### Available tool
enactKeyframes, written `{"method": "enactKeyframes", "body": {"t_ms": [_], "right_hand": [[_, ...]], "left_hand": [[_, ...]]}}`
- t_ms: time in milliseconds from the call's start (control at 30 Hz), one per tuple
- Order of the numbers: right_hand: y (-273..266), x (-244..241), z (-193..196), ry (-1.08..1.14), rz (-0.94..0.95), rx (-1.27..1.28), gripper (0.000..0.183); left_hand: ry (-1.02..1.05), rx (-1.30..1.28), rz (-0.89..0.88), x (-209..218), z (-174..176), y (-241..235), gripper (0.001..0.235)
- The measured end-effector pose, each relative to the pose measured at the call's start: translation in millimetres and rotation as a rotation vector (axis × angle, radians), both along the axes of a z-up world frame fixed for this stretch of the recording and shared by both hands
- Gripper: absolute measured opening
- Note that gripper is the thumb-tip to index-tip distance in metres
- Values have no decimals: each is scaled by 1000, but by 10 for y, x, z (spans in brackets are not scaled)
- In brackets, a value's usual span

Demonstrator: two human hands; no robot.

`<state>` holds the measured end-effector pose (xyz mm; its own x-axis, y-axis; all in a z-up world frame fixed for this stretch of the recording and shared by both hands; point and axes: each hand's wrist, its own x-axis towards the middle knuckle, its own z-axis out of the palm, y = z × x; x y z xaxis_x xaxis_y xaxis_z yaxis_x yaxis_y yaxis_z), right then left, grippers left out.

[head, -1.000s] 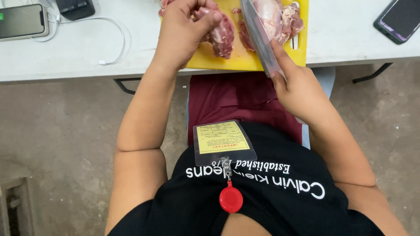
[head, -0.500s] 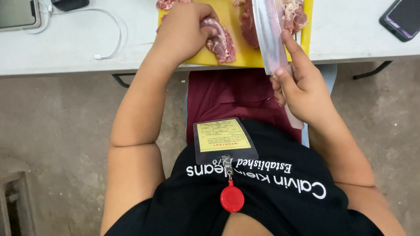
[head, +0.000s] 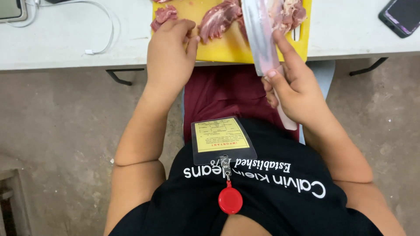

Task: The person cuts a large piece of raw meat into smaller chunks using a knife on a yellow cutting board placed on their lap. They hold the meat with their left hand and slice it with their right hand, moving the cut pieces aside on the board.

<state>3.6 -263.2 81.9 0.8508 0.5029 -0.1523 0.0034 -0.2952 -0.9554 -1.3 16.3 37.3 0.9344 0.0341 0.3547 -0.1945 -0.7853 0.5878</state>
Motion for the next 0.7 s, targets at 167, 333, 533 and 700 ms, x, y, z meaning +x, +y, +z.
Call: {"method": "enactKeyframes", "body": {"t_ms": [167,333,533,700], "right_hand": [[348,151,-32,43,30,-86,66],[648,322,46,-8,56,-186,62],[840,389,43,31,72,-324,68],[786,373,-56,-46,90,-359,68]], "left_hand": [[-229,-64,-11,85,-91,-107,17],[-180,32,12,160,-311,-127,12],[-216,-36,26,95,-235,-145,11],[-274,-65,27,128,-302,-169,14]]}}
